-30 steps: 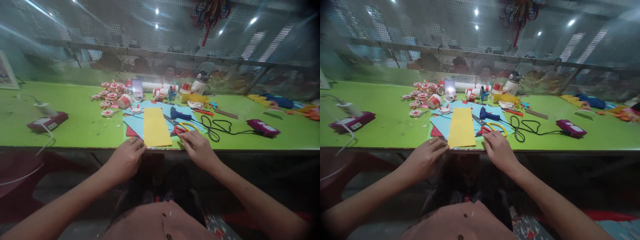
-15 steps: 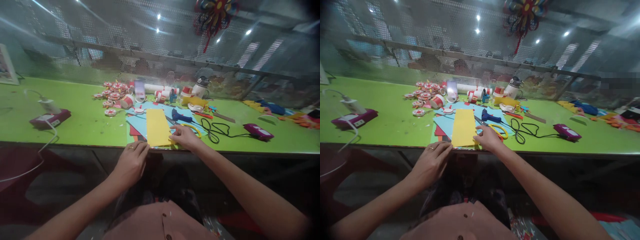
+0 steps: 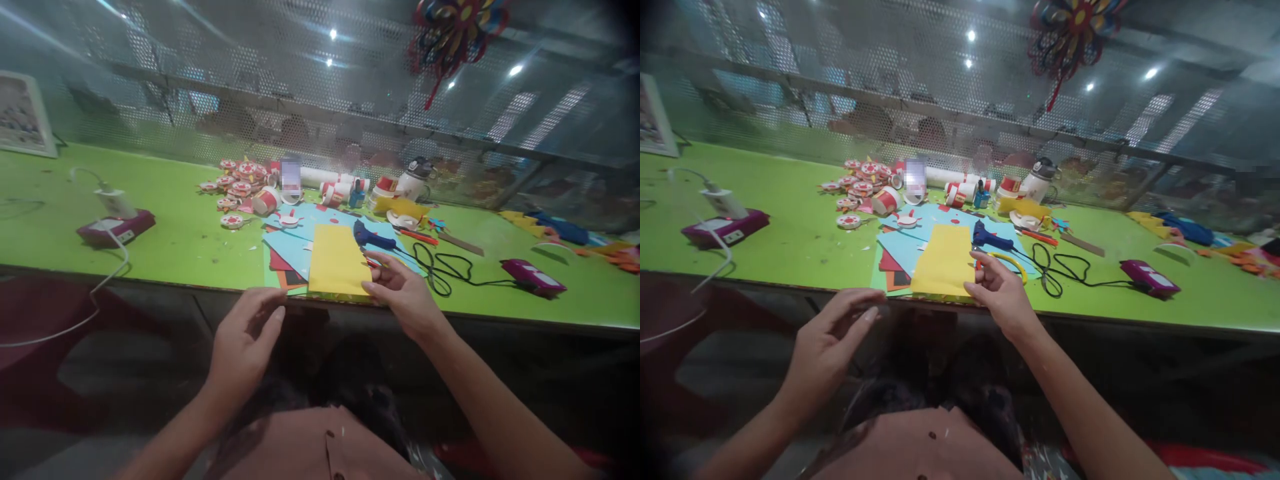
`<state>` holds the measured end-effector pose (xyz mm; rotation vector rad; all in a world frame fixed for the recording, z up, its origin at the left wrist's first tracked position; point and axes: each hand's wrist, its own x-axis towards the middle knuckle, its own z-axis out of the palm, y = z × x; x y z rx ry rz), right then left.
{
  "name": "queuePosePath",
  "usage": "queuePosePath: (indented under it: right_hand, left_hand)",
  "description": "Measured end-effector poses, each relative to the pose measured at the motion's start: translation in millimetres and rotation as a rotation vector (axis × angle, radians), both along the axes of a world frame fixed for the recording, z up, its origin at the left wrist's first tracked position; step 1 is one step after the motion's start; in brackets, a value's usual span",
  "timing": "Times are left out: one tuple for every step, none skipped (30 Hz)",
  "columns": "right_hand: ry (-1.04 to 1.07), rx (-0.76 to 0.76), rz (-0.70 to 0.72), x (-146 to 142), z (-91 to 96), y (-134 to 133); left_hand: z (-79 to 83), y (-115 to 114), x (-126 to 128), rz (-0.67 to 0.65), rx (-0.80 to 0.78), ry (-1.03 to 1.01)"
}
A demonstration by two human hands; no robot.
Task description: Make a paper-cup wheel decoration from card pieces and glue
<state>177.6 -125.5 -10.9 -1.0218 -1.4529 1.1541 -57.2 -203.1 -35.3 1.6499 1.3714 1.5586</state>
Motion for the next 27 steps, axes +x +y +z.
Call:
queuePosePath:
  right_hand:
    - [0.03,0.017,0.002,0.6,1.5,-3.7]
    - [0.057,0.035,-0.001,0.6,2.7,-7.5]
    - [0.082,0.051,-0.01,-0.1,3.5,-11.5]
    - [0.103,0.065,-0.023,-1.6,3.6,-15.8]
    - [0.121,0.072,-0.039,-3.9,3.0,-20.3]
    - [0.136,0.071,-0.055,-6.8,1.6,-25.1]
    - [0.146,0.06,-0.067,-10.0,-0.6,-30.0]
    - [0.156,0.044,-0.075,-13.3,-3.3,-34.8]
    - [0.163,0.025,-0.074,-16.5,-6.5,-39.6]
    - [0.171,0.006,-0.072,-19.4,-10.0,-44.0]
    - [0.184,-0.01,-0.073,-21.9,-13.4,-48.1]
    - [0.2,-0.023,-0.076,-24.0,-16.6,-51.6]
    - [0.218,-0.037,-0.082,-25.7,-19.4,-54.7]
    - [0.235,-0.052,-0.088,-27.1,-21.9,-57.1]
    - [0.247,-0.069,-0.09,-28.5,-23.9,-58.9]
    - [0.255,-0.085,-0.09,-29.9,-25.7,-60.1]
    - [0.262,-0.099,-0.091,-31.6,-27.3,-60.5]
    - [0.272,-0.108,-0.094,-33.7,-28.9,-60.4]
    - [0.286,-0.11,-0.102,-36.1,-30.7,-59.7]
    - [0.303,-0.11,-0.112,-38.9,-32.7,-58.8]
    - [0.323,-0.112,-0.122,-41.9,-34.7,-57.8]
    - [0.34,-0.116,-0.124,-44.7,-36.6,-56.8]
    - [0.349,-0.121,-0.116,-47.0,-38.2,-55.9]
    - [0.346,-0.125,-0.098,-48.2,-39.1,-55.0]
    - [0.33,-0.124,-0.076,-47.7,-39.2,-53.8]
    - [0.294,-0.108,-0.058,-45.0,-38.2,-52.0]
    - [0.231,-0.072,-0.06,-39.6,-36.1,-49.1]
  left_hand:
    - [3.7,-3.5,3.4,-0.051,-0.126,-0.12]
    - [6.4,-6.0,8.0,-0.109,-0.244,-0.229]
    - [8.2,-7.4,13.9,-0.168,-0.341,-0.328]
    - [9.1,-7.8,20.7,-0.226,-0.417,-0.419]
    - [9.2,-7.3,28.2,-0.289,-0.475,-0.5]
    - [8.6,-6.2,35.7,-0.347,-0.508,-0.581]
    - [7.5,-4.6,42.9,-0.407,-0.53,-0.655]
    - [6.1,-2.8,49.4,-0.454,-0.537,-0.723]
    - [4.5,-0.9,55.0,-0.477,-0.531,-0.786]
    - [2.9,1.0,59.3,-0.482,-0.524,-0.838]
    - [1.2,2.8,62.4,-0.468,-0.515,-0.881]
    - [-0.3,4.6,64.4,-0.442,-0.509,-0.912]
    - [-1.7,6.3,65.5,-0.414,-0.505,-0.931]
    - [-3.1,7.8,65.8,-0.388,-0.502,-0.94]
    - [-4.4,9.3,65.8,-0.365,-0.498,-0.942]
    - [-5.6,10.6,65.5,-0.346,-0.493,-0.943]
    - [-6.8,11.8,65.3,-0.323,-0.485,-0.947]
    - [-7.8,12.7,65.4,-0.3,-0.476,-0.955]
    - [-8.8,13.4,65.7,-0.278,-0.468,-0.968]
    - [-9.5,14.0,66.4,-0.254,-0.458,-0.981]
    - [-10.0,14.4,67.2,-0.232,-0.448,-0.994]
    - [-10.1,14.9,67.9,-0.214,-0.44,-1.002]
    - [-9.9,15.4,68.3,-0.198,-0.441,-1.004]
    - [-9.3,16.2,68.2,-0.184,-0.447,-1.0]
    - [-8.3,17.3,67.4,-0.167,-0.455,-0.994]
    - [-6.8,18.8,65.7,-0.147,-0.463,-0.989]
    - [-5.0,20.7,63.1,-0.123,-0.466,-0.986]
